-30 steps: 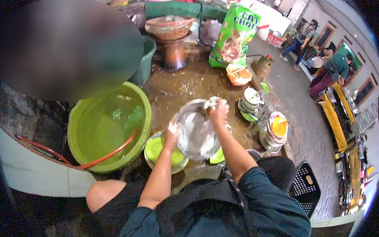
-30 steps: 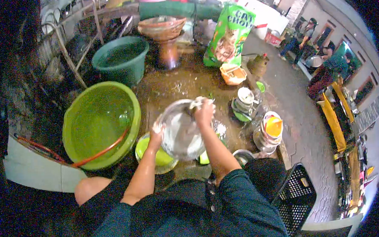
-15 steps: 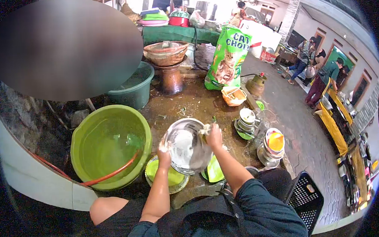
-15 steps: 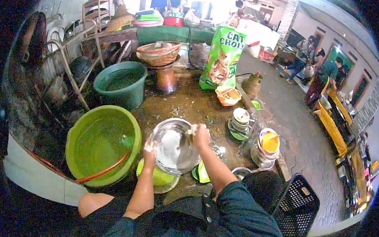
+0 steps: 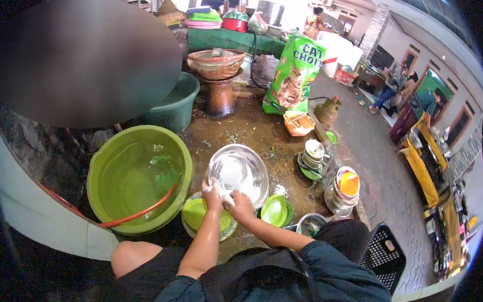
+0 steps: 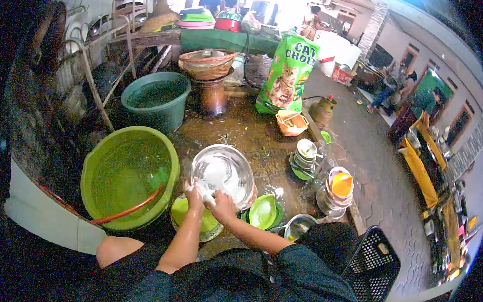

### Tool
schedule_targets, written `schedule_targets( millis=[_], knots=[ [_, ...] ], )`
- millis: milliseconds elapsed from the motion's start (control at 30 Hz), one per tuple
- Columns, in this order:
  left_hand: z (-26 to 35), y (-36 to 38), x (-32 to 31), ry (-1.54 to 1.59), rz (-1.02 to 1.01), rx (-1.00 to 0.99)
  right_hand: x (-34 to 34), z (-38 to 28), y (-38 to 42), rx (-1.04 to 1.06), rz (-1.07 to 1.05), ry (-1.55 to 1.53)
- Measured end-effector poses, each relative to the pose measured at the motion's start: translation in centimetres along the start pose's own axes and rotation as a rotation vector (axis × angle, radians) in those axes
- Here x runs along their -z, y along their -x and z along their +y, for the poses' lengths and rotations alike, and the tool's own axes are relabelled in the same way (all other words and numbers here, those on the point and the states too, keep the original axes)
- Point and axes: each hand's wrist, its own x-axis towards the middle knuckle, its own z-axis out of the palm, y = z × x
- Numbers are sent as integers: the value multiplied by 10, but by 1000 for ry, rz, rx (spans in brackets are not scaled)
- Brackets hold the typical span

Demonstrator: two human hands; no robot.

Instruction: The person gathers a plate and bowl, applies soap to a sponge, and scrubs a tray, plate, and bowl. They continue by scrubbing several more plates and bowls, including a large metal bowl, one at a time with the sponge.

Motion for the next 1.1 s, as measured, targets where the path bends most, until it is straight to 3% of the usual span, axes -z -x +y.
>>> schedule_targets(
  millis=[133,200,267,367,467,533,600,667,733,767,800,900,933,967,1033,1067,1100],
  knots=[
    [-21,-9,1,59,-51,44,0,-2,-5,165,6,-95],
    [-19,-10,4,120,-21,95,10,0,-4,238,-83,4],
    [-2,-9,7,253,-58,389,20,13,-3,299,-160,89],
    [0,-16,14,375,-160,324,31,42,-8,437,-285,309],
    [-5,-19,14,498,-169,318,33,34,-8,436,-166,347],
    [-26,-22,12,537,-173,330,18,4,0,414,-34,208],
    [-42,-24,7,192,-16,298,0,-7,0,353,62,142],
    [-20,-18,11,222,-27,312,-7,-10,-1,431,97,114],
    [-17,-21,19,301,14,437,7,5,-1,507,46,68],
    [-16,-24,24,296,13,436,21,14,-3,599,-96,134],
    [-14,-31,29,266,-31,380,35,25,-3,686,-239,201],
    [-6,-39,36,202,-114,283,58,85,-36,858,-393,328],
    [3,-37,35,89,-151,263,81,76,-47,758,-542,574],
    [9,-37,33,-25,-190,245,79,105,-66,853,-466,653],
    [6,-40,29,-83,-231,230,118,74,-87,882,-439,1003],
    [3,-39,28,-134,-271,207,108,99,-105,930,-255,999],
    [9,-37,27,-148,-274,223,121,78,-108,924,-90,1008]
  ],
)
